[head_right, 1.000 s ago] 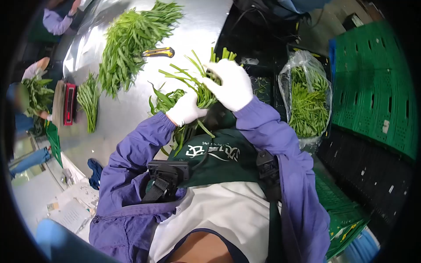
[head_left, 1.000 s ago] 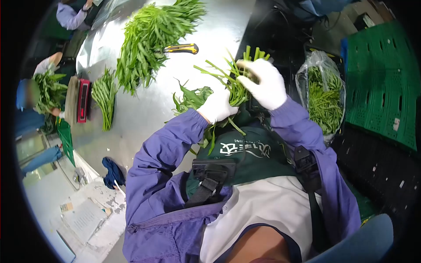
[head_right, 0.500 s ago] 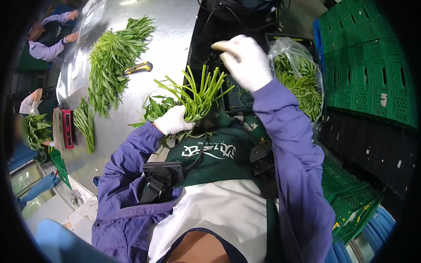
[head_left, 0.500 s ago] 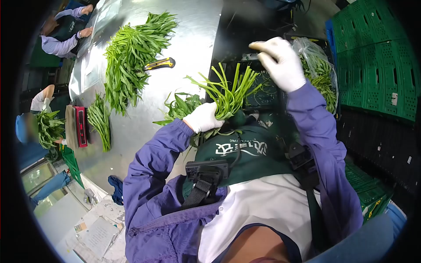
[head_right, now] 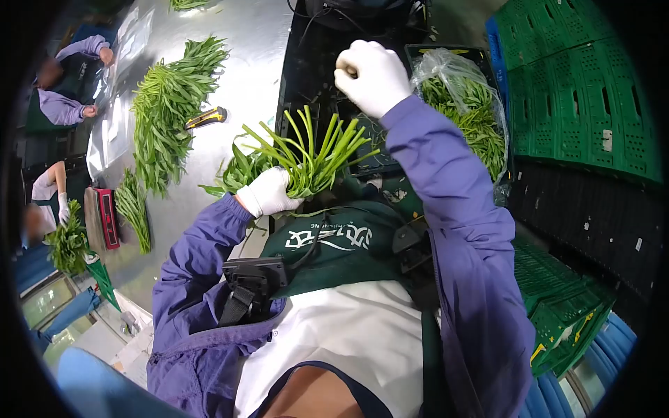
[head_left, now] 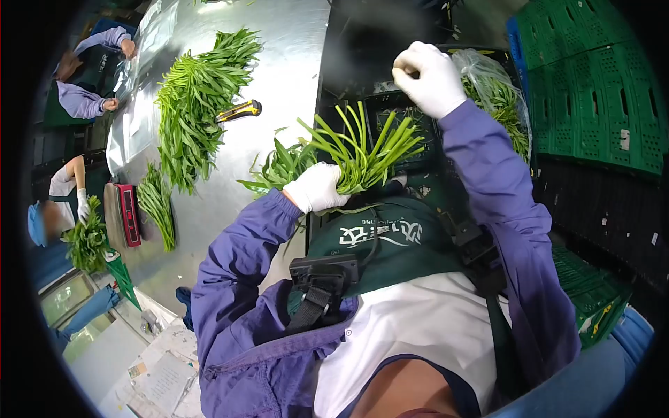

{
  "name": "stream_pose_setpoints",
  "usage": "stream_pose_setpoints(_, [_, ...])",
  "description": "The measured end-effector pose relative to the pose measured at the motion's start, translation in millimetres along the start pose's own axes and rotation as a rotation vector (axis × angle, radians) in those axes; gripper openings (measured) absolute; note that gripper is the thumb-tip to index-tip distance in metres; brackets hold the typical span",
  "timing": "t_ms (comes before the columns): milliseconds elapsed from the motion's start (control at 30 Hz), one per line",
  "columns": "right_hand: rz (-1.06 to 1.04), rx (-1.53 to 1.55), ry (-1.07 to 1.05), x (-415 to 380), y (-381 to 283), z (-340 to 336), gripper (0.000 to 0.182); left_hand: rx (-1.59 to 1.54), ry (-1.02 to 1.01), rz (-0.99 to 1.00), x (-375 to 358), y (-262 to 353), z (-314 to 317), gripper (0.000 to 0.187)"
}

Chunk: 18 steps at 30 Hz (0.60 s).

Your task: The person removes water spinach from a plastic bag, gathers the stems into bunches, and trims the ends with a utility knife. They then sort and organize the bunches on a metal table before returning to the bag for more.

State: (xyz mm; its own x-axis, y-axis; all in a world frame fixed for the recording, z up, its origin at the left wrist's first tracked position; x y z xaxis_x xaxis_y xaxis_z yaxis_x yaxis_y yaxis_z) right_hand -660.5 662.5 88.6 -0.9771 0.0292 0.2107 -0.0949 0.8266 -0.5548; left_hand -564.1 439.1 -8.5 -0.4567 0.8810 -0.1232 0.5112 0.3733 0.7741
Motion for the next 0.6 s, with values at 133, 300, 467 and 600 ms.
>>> stream_pose_setpoints(133, [-0.015, 0.062, -0.689, -13, 9, 14, 0.028, 0.033, -0.048, -0.026, 2, 9, -7, 0.027])
stream_pose_setpoints(300, [-0.024, -0.003, -1.177, -60, -5, 44, 0.035, 0.064, -0.233, -0.109, 4, 7, -11, 0.039])
stream_pose_setpoints(467, [-0.127, 0.000, -1.036, -73, 8, 68, 0.019, -0.055, -0.337, -0.192, -4, 2, 3, 0.048])
stream_pose_setpoints(600, [0.013, 0.204, -0.771, -55, 23, 56, 0.015, -0.412, -0.305, -0.259, -14, 1, 16, 0.051])
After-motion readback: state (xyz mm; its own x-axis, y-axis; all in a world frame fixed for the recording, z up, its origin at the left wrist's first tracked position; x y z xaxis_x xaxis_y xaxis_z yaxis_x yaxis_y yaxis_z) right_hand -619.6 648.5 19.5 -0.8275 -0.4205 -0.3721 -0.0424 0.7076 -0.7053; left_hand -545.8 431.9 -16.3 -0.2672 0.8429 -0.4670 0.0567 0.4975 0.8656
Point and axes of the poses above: each hand's wrist, its own x-axis towards the middle knuckle, its own z-axis out of the palm, y = z × x, the point moved 5 cm from there along x, towards the middle knuckle, and after that the axes turned 14 degrees about z, right-handed, at the moved point
